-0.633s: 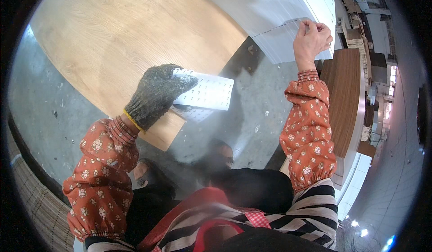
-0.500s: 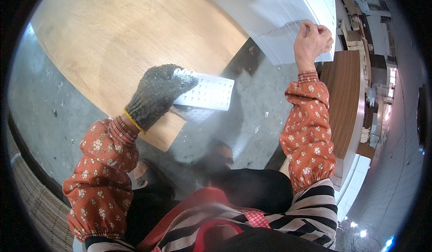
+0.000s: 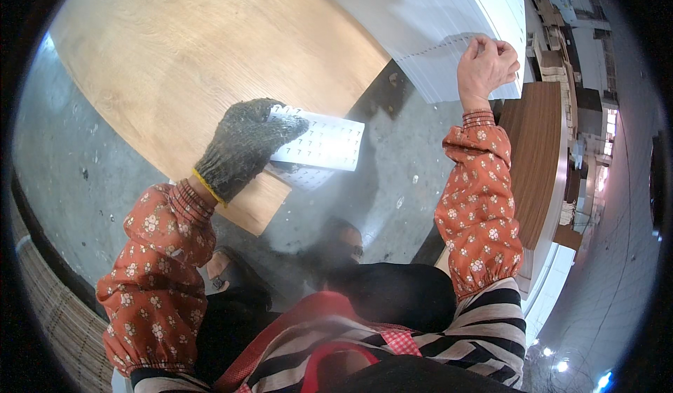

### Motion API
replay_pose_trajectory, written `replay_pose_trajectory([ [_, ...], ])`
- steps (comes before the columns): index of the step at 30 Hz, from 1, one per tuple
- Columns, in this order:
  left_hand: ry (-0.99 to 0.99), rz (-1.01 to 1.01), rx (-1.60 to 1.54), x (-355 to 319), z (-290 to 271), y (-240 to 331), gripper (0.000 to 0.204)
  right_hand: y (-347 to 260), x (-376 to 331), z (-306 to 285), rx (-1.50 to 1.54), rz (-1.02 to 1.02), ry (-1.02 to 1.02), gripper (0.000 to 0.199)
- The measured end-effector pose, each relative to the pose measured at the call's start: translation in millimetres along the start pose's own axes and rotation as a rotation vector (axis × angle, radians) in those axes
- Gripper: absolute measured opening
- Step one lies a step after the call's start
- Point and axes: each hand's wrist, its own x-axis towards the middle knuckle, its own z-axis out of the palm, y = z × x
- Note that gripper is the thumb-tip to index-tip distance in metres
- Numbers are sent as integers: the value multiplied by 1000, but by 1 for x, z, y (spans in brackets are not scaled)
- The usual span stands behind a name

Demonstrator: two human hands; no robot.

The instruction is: The person applies small adhesive stickers from a sheet onto a white curved panel. They peel each sticker and place it along a marked line on the panel, repeating the process multiple times. The person then walks to a workbench and places the sticker sheet down.

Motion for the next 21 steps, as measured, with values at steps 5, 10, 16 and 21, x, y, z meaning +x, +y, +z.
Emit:
replay_pose_trajectory([
  [5, 3, -28, -56, -2, 9, -6, 33, 0, 0, 2, -14, -6, 23, 8],
  [10, 53, 31, 51, -4, 10, -7, 36, 1, 0, 9, 37, 66, 73, 23],
  [16, 86, 54, 36, -5, 13, -9, 39, 13, 10, -3, 180, 167, 0, 28],
  [21, 90, 58, 8, -1, -1, -4, 31, -30, -19, -21, 598, 82, -206, 22],
])
